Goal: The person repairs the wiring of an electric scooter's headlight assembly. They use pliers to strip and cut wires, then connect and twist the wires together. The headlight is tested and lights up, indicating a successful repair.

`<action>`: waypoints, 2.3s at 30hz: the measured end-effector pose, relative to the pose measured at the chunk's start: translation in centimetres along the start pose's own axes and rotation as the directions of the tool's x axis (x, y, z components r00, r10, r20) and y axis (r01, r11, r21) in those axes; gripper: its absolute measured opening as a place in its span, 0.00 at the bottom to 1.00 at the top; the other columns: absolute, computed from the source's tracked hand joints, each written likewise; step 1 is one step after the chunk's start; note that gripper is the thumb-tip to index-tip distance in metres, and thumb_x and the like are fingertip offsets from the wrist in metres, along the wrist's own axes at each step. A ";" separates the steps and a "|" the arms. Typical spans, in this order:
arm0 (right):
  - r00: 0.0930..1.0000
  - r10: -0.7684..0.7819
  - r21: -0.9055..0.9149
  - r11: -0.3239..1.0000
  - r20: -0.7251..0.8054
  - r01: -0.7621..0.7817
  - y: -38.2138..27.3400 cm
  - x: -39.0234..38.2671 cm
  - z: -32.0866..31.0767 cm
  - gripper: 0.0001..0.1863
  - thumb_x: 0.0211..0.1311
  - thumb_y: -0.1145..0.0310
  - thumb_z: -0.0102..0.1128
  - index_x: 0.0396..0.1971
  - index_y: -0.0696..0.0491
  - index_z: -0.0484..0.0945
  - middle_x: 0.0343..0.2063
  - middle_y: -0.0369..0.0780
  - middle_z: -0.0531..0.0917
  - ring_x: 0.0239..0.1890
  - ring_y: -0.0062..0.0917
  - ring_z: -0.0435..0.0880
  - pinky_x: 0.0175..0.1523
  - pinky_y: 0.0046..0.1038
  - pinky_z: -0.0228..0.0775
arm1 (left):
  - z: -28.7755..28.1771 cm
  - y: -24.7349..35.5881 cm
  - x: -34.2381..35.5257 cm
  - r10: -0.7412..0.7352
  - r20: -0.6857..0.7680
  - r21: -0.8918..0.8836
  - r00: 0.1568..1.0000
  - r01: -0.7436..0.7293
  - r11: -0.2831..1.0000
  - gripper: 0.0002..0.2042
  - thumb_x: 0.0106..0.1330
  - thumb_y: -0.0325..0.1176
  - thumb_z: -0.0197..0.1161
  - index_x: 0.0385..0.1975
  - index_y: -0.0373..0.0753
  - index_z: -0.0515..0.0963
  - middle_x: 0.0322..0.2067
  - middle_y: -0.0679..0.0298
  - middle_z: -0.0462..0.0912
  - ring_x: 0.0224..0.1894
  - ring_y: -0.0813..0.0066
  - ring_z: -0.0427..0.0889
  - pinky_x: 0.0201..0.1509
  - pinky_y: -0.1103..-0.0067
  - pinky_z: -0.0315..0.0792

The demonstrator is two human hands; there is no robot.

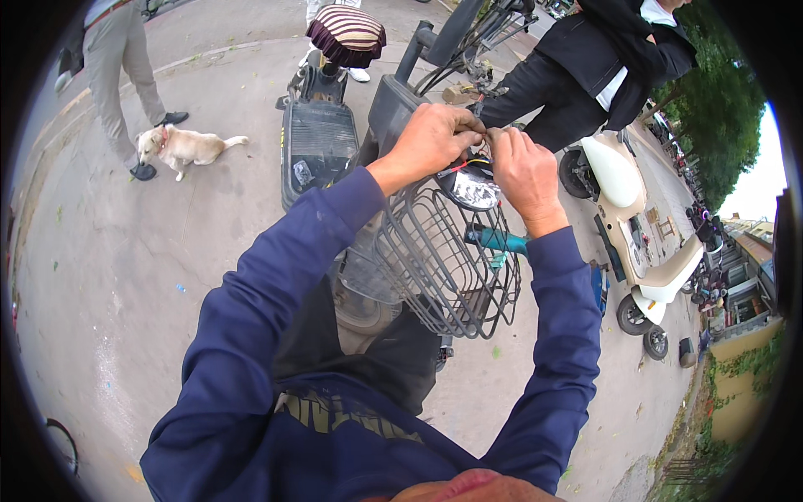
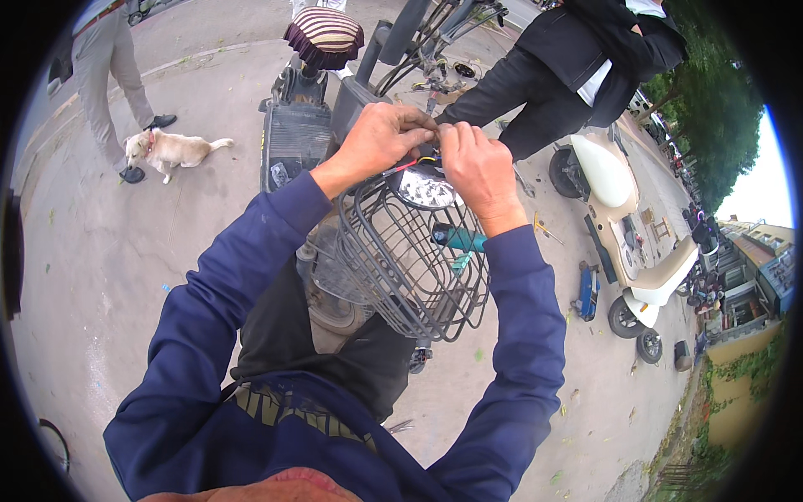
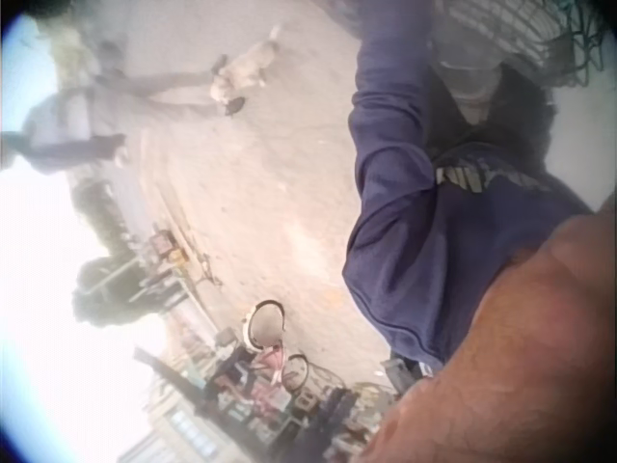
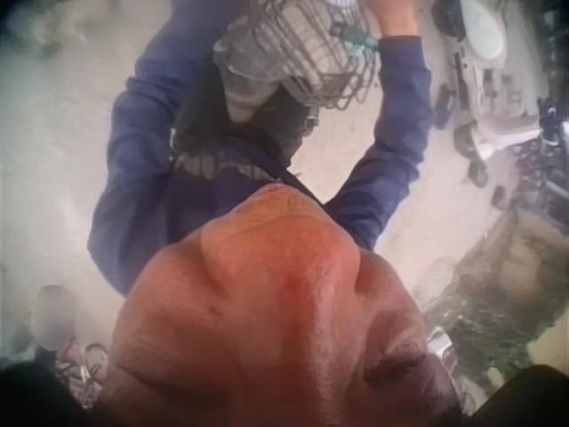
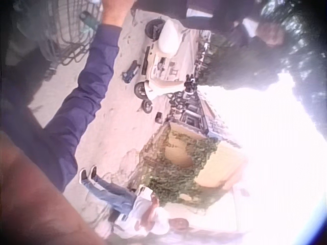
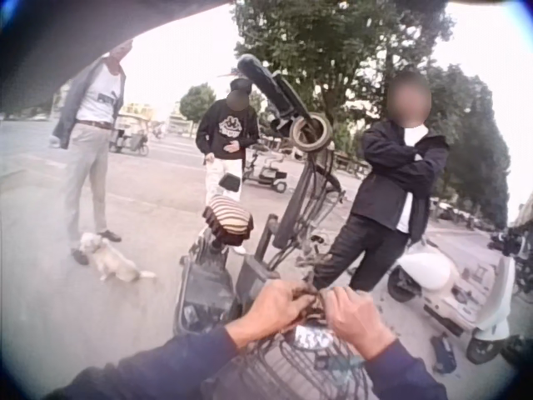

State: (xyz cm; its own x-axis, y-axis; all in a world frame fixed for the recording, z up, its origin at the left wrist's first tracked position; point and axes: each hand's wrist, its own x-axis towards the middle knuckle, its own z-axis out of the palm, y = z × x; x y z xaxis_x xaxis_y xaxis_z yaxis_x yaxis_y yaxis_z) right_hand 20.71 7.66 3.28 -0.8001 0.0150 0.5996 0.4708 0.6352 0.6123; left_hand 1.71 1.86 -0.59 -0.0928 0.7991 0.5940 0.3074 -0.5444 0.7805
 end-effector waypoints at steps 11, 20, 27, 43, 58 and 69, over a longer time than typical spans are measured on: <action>0.997 0.056 0.216 0.974 0.051 -0.066 -0.4 0.6 -2.1 0.13 0.60 0.69 0.67 0.45 0.52 0.84 0.39 0.36 0.87 0.33 0.25 0.85 0.35 0.27 0.78 | 0.0 0.1 0.0 0.081 -0.070 0.071 0.994 -0.076 0.995 0.09 0.60 0.30 0.68 0.35 0.32 0.87 0.25 0.49 0.86 0.28 0.52 0.86 0.38 0.66 0.78; 0.962 -0.271 -0.120 0.956 -0.027 0.266 0.9 0.7 -1.6 0.14 0.55 0.68 0.64 0.42 0.53 0.84 0.40 0.34 0.86 0.34 0.19 0.83 0.30 0.22 0.71 | -0.1 0.3 -0.2 -0.014 -0.022 -0.043 1.000 0.013 0.999 0.09 0.63 0.26 0.66 0.38 0.28 0.87 0.26 0.51 0.88 0.25 0.68 0.88 0.34 0.73 0.79; 0.987 -0.161 -0.067 0.985 -0.001 0.161 1.0 0.6 -0.8 0.08 0.59 0.67 0.63 0.38 0.49 0.77 0.26 0.30 0.73 0.30 0.17 0.81 0.27 0.22 0.72 | -0.2 0.6 -0.1 -0.090 0.039 -0.138 0.995 0.094 0.986 0.08 0.68 0.24 0.65 0.42 0.27 0.85 0.32 0.56 0.90 0.26 0.77 0.87 0.33 0.80 0.79; 0.431 0.205 0.477 -0.407 0.879 -0.779 0.6 1.8 -1.9 0.15 0.75 0.64 0.63 0.41 0.64 0.83 0.27 0.37 0.85 0.23 0.15 0.76 0.28 0.22 0.67 | 0.0 0.8 -1.1 -0.142 0.017 -0.111 0.990 0.143 0.984 0.13 0.73 0.29 0.65 0.49 0.26 0.84 0.36 0.57 0.90 0.33 0.78 0.86 0.41 0.80 0.81; 0.996 0.034 0.276 0.961 -0.081 -0.010 0.4 0.2 -0.6 0.12 0.53 0.70 0.69 0.40 0.50 0.87 0.31 0.31 0.87 0.30 0.25 0.86 0.32 0.27 0.78 | -0.3 0.6 -0.8 -0.152 0.083 -0.137 0.985 0.162 0.977 0.13 0.73 0.28 0.63 0.50 0.24 0.83 0.38 0.58 0.90 0.34 0.79 0.86 0.43 0.81 0.80; 0.470 0.465 0.651 -0.396 0.751 -0.648 -0.9 2.3 -1.1 0.12 0.59 0.70 0.78 0.35 0.62 0.86 0.27 0.39 0.88 0.25 0.19 0.84 0.29 0.21 0.74 | -0.1 0.5 -1.3 -0.132 0.071 -0.194 0.989 0.143 0.971 0.18 0.72 0.27 0.65 0.59 0.28 0.79 0.41 0.57 0.90 0.36 0.79 0.86 0.44 0.81 0.80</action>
State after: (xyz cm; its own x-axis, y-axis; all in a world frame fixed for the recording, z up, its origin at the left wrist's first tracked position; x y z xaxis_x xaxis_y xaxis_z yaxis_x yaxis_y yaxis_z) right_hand 18.84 6.24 4.70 -0.4361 0.8818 0.1793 0.0906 0.2413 -0.9662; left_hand 1.86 0.47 -0.96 -0.0650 0.8800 0.4705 0.1015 -0.4632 0.8804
